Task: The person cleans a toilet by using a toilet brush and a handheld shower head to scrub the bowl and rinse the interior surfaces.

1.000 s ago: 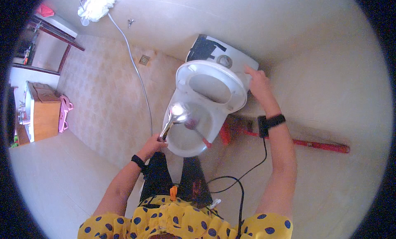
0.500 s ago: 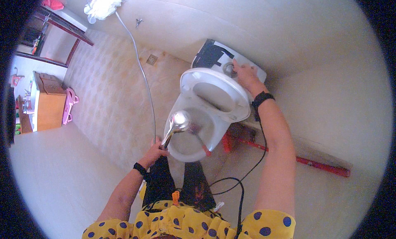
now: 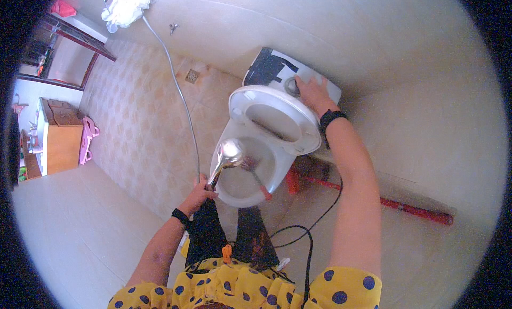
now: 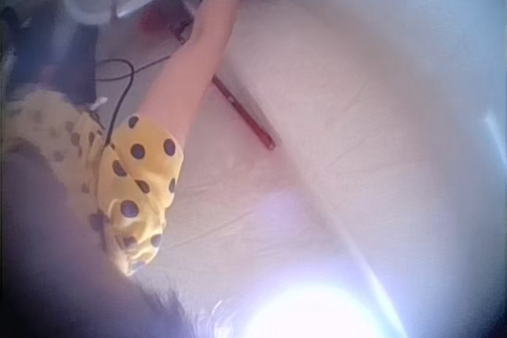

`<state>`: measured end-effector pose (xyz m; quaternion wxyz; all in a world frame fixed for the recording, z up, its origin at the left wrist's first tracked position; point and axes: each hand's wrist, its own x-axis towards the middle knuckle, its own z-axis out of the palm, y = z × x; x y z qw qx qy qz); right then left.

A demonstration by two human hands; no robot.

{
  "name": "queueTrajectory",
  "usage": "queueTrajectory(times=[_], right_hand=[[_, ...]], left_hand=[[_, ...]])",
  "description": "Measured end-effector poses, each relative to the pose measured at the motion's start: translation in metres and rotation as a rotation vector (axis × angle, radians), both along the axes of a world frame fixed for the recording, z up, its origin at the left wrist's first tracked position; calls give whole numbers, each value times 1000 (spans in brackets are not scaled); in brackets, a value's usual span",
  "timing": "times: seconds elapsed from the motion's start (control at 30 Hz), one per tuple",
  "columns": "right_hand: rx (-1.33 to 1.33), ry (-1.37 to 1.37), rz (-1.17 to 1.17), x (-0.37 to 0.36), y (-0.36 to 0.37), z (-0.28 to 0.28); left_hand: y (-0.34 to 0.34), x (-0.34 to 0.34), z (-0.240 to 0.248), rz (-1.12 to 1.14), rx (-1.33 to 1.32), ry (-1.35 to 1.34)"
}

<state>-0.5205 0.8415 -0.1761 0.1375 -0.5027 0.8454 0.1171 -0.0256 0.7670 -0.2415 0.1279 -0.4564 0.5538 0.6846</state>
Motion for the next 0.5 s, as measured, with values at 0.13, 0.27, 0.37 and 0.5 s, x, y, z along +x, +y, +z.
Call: queueTrajectory(times=[0.13,0.27,0.37,0.5], right_hand=[[-93,15,-23,10,-4,13],[-591,3,-285,-8,57,18],[-1267,-203,-367,43,90,49],[-960,-136,-317,166,157,82]], left_hand=[[-3,2,5,-109,-109,-1],[-3,-5,12,-97,-127,22],[-9,2,9,-102,9,-16],[-14,3,13,-221,-142,-14]])
